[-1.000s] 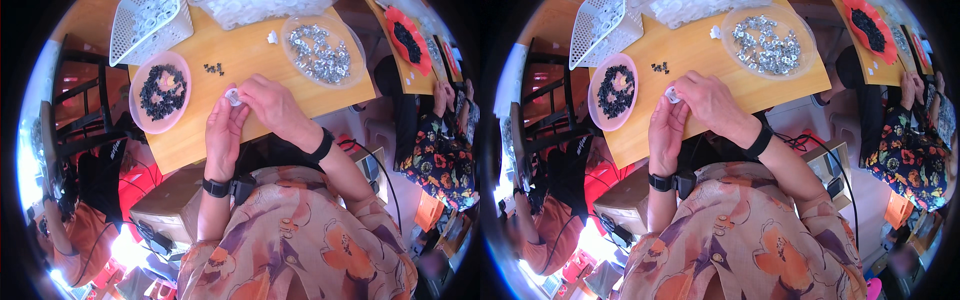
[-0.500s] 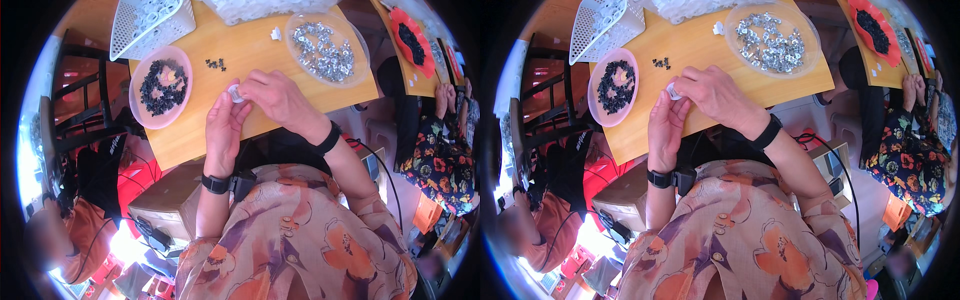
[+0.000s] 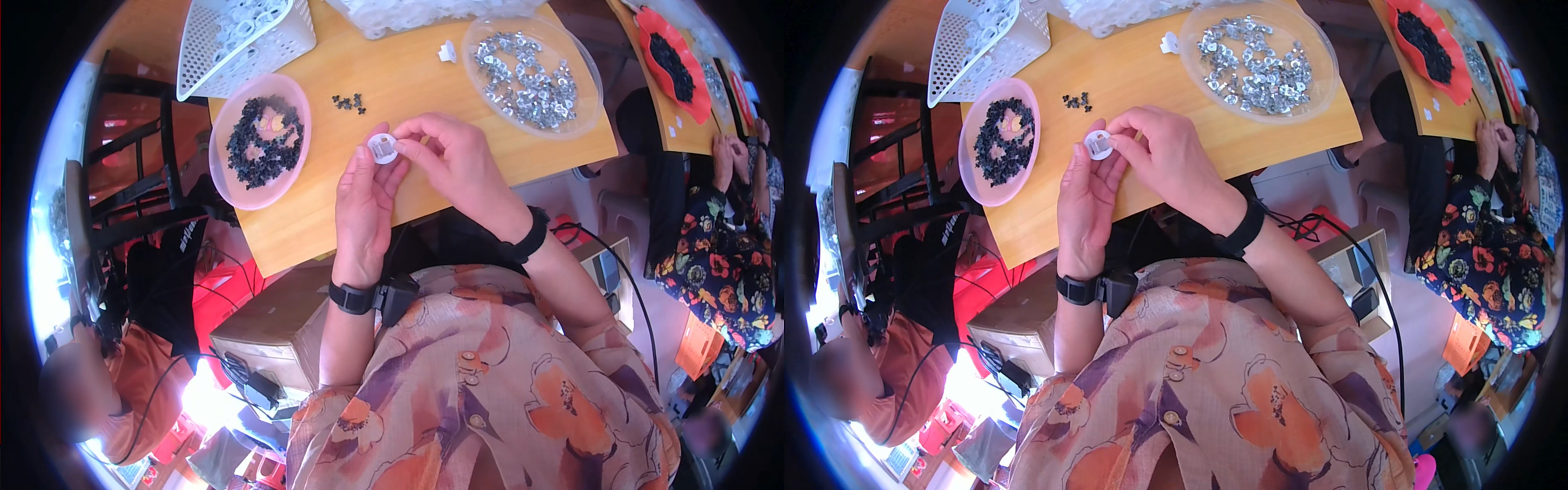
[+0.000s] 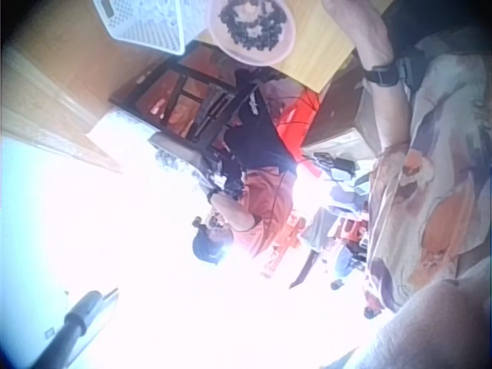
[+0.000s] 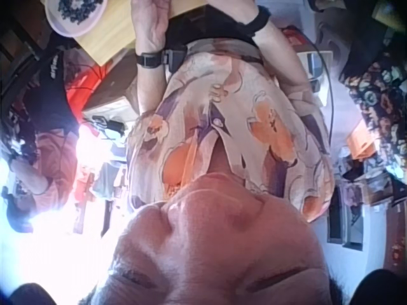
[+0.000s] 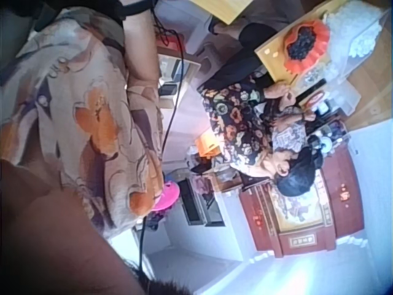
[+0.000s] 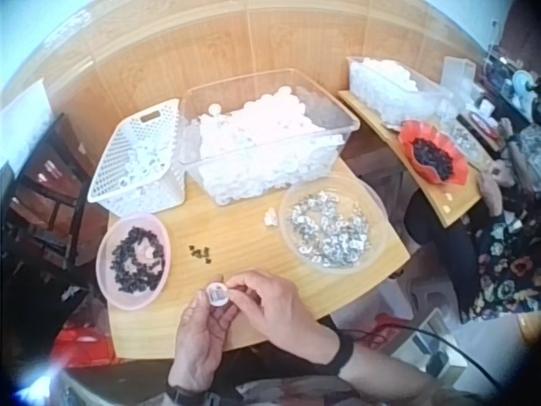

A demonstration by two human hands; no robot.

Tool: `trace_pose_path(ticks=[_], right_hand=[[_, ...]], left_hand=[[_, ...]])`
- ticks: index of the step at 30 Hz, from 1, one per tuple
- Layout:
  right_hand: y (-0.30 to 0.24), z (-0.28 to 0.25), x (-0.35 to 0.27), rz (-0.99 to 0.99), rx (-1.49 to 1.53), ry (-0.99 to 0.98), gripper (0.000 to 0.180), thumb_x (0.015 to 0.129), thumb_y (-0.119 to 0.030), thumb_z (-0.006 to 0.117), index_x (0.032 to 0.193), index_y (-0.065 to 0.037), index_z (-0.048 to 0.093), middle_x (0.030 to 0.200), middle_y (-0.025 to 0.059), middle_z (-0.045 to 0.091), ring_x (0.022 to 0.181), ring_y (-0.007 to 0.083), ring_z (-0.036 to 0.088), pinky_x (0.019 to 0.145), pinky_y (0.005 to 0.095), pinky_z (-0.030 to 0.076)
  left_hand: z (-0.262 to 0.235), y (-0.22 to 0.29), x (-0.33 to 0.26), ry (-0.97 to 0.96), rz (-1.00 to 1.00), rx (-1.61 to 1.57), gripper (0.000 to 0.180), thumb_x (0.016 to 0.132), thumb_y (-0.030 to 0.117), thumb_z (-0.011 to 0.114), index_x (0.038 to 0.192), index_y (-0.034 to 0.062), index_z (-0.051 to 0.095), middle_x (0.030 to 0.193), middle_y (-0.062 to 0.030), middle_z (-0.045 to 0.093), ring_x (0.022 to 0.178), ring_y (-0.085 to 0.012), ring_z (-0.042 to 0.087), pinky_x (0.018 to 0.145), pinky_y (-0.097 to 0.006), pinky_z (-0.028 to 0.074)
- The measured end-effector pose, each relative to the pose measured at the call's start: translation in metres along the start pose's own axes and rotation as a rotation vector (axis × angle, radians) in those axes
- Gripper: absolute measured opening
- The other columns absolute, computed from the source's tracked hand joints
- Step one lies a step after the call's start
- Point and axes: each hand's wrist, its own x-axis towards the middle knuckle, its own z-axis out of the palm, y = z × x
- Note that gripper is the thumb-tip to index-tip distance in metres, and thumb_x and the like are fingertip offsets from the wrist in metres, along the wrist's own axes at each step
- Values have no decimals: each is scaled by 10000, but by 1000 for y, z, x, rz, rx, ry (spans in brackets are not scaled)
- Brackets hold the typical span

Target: Assembling small plastic components by hand at a workshop table.

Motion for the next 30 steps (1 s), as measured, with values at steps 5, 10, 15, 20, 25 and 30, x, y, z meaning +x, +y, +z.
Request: trace_pose_path(ticks=[5, 10, 15, 20, 25, 30], right_hand=[[13, 15, 1, 236, 358, -6, 123, 858, -92, 648, 877, 26, 617, 788, 92, 674, 609, 118, 622, 572, 255, 508], [13, 25, -1, 366, 537, 57, 109, 860, -54, 631, 878, 35, 572, 741, 70, 651, 609, 99, 618, 549, 238, 505], [9, 28, -1, 353, 549, 91, 100, 851, -39, 629, 865, 31, 558, 716, 70, 641, 599, 100, 617, 535, 235, 503], [4, 29, 1, 374, 553, 88, 102, 845, -34, 635, 856, 31, 557, 713, 74, 641, 595, 104, 620, 534, 238, 506], [6, 34, -2, 354, 507, 103, 127, 832, -50, 650, 859, 33, 558, 719, 79, 641, 612, 102, 624, 554, 238, 514], [9, 37, -3, 320, 500, 116, 138, 824, -61, 654, 866, 30, 558, 751, 78, 650, 650, 109, 633, 591, 240, 520]], left_hand=[[3, -3, 0, -5, 39, 54, 468, 1019, 334, 402, 1338, -6, 450, 1212, -103, 578, 1054, -171, 579, 942, -317, 465], [10, -1, -3, -7, 45, -8, 446, 1015, 261, 376, 1377, 1, 395, 1291, -113, 522, 1122, -164, 533, 954, -307, 429], [13, 0, -6, -53, 76, -42, 459, 986, 189, 393, 1406, 9, 352, 1352, -129, 467, 1178, -168, 483, 968, -302, 387], [19, -4, -7, -45, 142, -34, 480, 992, 175, 365, 1442, 25, 287, 1423, -149, 395, 1186, -179, 466, 1005, -305, 360], [14, -8, -5, -45, 117, -125, 478, 993, 166, 380, 1442, 37, 275, 1438, -148, 376, 1253, -225, 433, 1070, -356, 340], [6, -8, -2, -46, 88, -218, 483, 983, 139, 415, 1436, 50, 276, 1437, -141, 378, 1302, -256, 399, 1102, -405, 328]])
